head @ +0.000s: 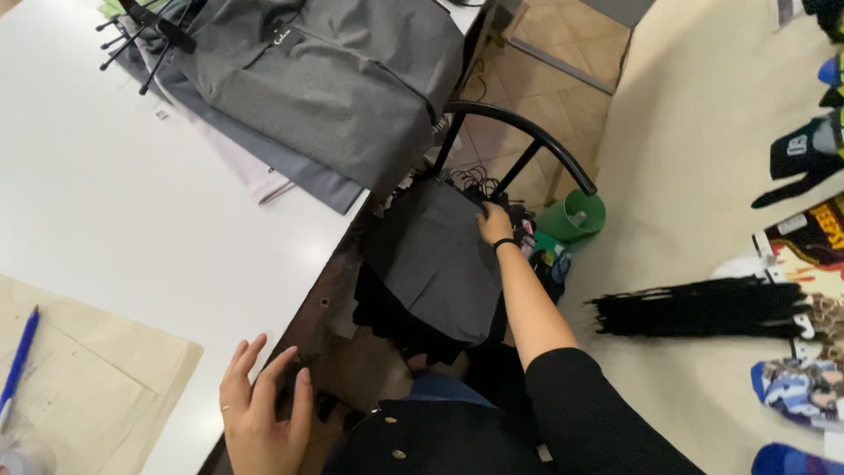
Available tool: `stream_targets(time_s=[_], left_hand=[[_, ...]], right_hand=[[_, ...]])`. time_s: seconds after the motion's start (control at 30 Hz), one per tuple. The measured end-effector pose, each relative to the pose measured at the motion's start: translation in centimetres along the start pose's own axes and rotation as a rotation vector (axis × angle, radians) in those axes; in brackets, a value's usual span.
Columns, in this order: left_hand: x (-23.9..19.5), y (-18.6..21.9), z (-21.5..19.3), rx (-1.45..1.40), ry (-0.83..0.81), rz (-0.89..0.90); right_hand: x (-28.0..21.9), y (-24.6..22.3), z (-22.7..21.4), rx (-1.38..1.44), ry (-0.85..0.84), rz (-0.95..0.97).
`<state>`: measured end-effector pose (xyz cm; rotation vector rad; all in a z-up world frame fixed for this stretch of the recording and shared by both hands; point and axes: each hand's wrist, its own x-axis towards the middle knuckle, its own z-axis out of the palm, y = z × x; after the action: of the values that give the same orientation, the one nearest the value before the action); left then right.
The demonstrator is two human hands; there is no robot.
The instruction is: The person handles several pairs of shorts, checks the labels on the tags, and writes information onto an inventory log sheet using a pen. They then hang the shorts onto a clothing rack.
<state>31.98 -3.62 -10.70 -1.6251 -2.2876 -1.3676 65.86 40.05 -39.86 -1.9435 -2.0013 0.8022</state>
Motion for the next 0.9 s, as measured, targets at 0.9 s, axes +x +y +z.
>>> stream_targets(time_s=[0.9], left_hand=[[-2.3, 8.2, 8.2, 0.041, 0.025, -0.167]], right_hand=[[-12.8, -11.3, -26.7, 0.143, -0.542, -0.571]])
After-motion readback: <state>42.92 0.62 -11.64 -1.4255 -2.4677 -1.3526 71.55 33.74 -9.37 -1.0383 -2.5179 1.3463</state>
